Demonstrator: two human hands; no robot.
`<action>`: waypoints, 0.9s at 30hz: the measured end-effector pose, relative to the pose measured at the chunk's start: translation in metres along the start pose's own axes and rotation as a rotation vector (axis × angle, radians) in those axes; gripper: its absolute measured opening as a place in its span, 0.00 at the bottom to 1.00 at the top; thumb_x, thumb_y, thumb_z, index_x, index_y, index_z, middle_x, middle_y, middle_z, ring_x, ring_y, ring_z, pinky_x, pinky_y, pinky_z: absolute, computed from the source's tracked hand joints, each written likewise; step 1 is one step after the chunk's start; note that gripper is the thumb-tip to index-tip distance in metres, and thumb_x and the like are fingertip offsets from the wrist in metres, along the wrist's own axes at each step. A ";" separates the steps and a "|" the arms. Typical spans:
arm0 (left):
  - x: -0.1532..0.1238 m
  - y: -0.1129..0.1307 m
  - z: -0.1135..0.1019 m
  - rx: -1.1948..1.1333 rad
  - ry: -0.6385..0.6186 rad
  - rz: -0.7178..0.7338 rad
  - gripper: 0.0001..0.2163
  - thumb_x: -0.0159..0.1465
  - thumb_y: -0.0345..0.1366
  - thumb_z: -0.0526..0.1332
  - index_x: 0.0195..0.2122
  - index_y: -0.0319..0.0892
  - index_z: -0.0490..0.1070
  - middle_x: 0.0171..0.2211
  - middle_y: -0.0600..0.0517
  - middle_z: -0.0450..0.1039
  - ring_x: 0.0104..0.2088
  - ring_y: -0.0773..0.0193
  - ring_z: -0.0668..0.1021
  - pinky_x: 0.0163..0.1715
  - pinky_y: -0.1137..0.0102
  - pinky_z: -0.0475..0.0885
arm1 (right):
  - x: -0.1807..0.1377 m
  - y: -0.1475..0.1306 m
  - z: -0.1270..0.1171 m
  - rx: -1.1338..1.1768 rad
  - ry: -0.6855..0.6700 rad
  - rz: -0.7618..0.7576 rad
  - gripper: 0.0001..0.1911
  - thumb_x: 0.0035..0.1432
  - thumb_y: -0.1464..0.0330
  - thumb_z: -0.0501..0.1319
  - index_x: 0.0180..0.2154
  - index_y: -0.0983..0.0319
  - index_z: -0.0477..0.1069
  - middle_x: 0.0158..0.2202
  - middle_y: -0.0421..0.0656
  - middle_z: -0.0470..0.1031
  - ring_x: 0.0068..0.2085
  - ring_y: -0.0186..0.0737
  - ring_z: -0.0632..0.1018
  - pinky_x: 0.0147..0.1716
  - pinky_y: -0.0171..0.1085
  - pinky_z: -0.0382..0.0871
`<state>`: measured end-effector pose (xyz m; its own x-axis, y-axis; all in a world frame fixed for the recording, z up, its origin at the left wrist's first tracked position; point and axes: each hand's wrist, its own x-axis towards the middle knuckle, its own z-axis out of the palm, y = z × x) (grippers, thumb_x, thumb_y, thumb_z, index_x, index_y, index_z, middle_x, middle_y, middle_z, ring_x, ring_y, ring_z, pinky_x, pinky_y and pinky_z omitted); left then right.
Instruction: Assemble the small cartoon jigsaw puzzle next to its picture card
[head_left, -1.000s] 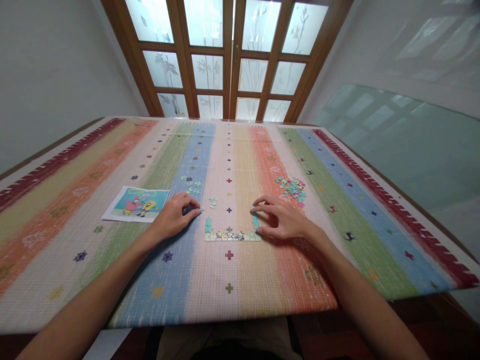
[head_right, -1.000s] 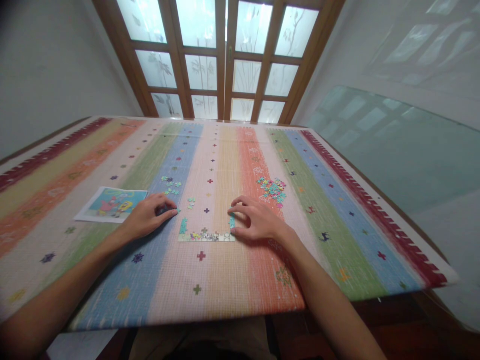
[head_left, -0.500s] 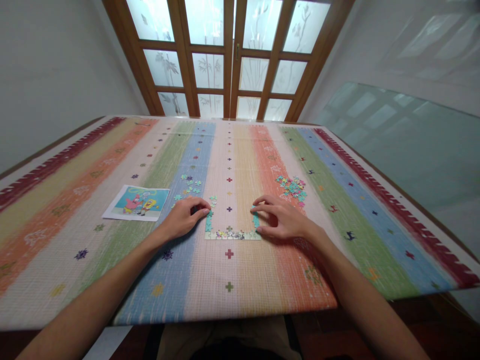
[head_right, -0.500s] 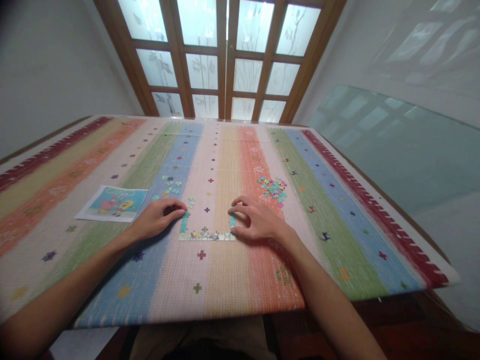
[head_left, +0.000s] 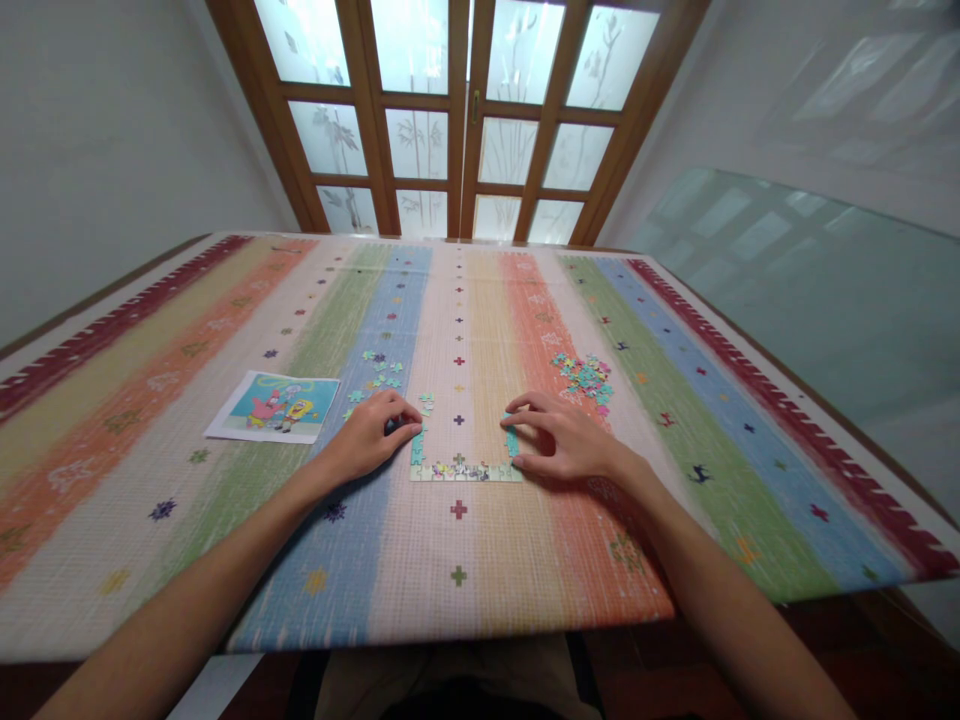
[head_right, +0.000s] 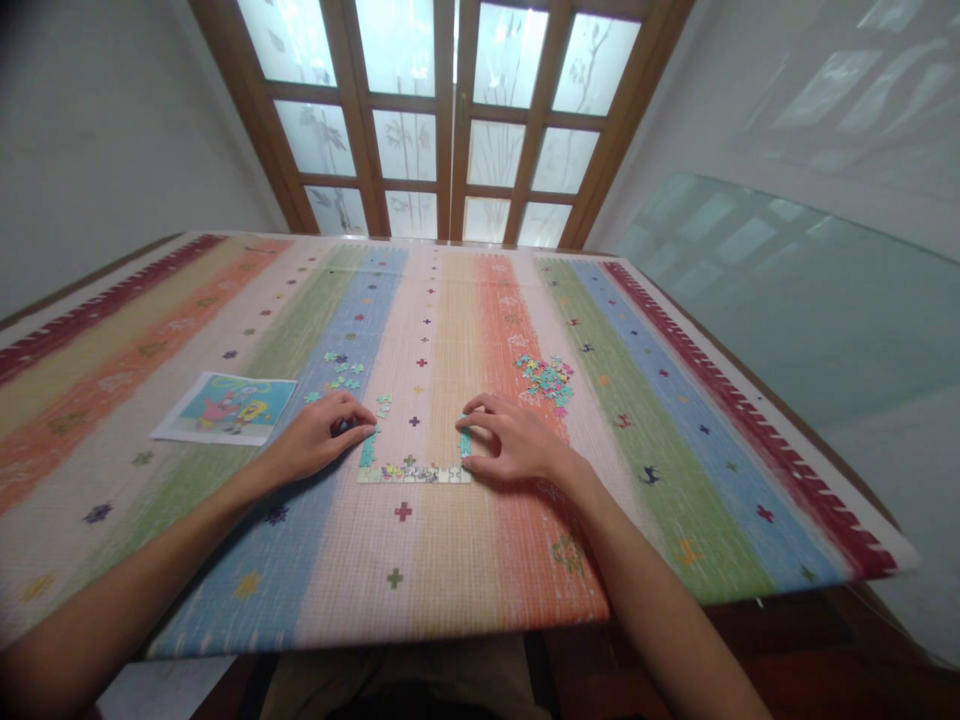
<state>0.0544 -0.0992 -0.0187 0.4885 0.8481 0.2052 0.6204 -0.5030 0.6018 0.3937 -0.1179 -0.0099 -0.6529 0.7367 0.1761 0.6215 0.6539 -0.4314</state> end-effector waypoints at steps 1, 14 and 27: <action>0.000 0.000 0.000 0.005 -0.001 0.002 0.05 0.67 0.37 0.62 0.37 0.44 0.77 0.37 0.49 0.76 0.37 0.58 0.75 0.44 0.61 0.72 | 0.000 0.000 0.000 -0.003 -0.001 -0.003 0.22 0.58 0.60 0.67 0.53 0.57 0.76 0.55 0.51 0.73 0.54 0.53 0.76 0.55 0.54 0.71; -0.002 0.000 0.002 0.018 -0.003 0.037 0.06 0.68 0.39 0.62 0.38 0.43 0.76 0.36 0.50 0.74 0.38 0.58 0.75 0.44 0.61 0.72 | 0.000 0.002 0.001 -0.003 0.002 -0.008 0.22 0.58 0.60 0.67 0.54 0.57 0.75 0.56 0.51 0.73 0.54 0.52 0.76 0.55 0.53 0.72; 0.000 -0.004 -0.005 0.020 0.056 -0.024 0.11 0.72 0.40 0.53 0.45 0.44 0.73 0.41 0.48 0.77 0.41 0.57 0.78 0.45 0.60 0.73 | 0.000 0.002 -0.001 0.014 0.011 -0.009 0.26 0.59 0.61 0.66 0.59 0.57 0.72 0.57 0.51 0.73 0.55 0.53 0.76 0.56 0.54 0.71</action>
<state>0.0490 -0.0965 -0.0174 0.4389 0.8676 0.2338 0.6442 -0.4852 0.5913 0.3951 -0.1164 -0.0094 -0.6537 0.7325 0.1898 0.6094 0.6583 -0.4419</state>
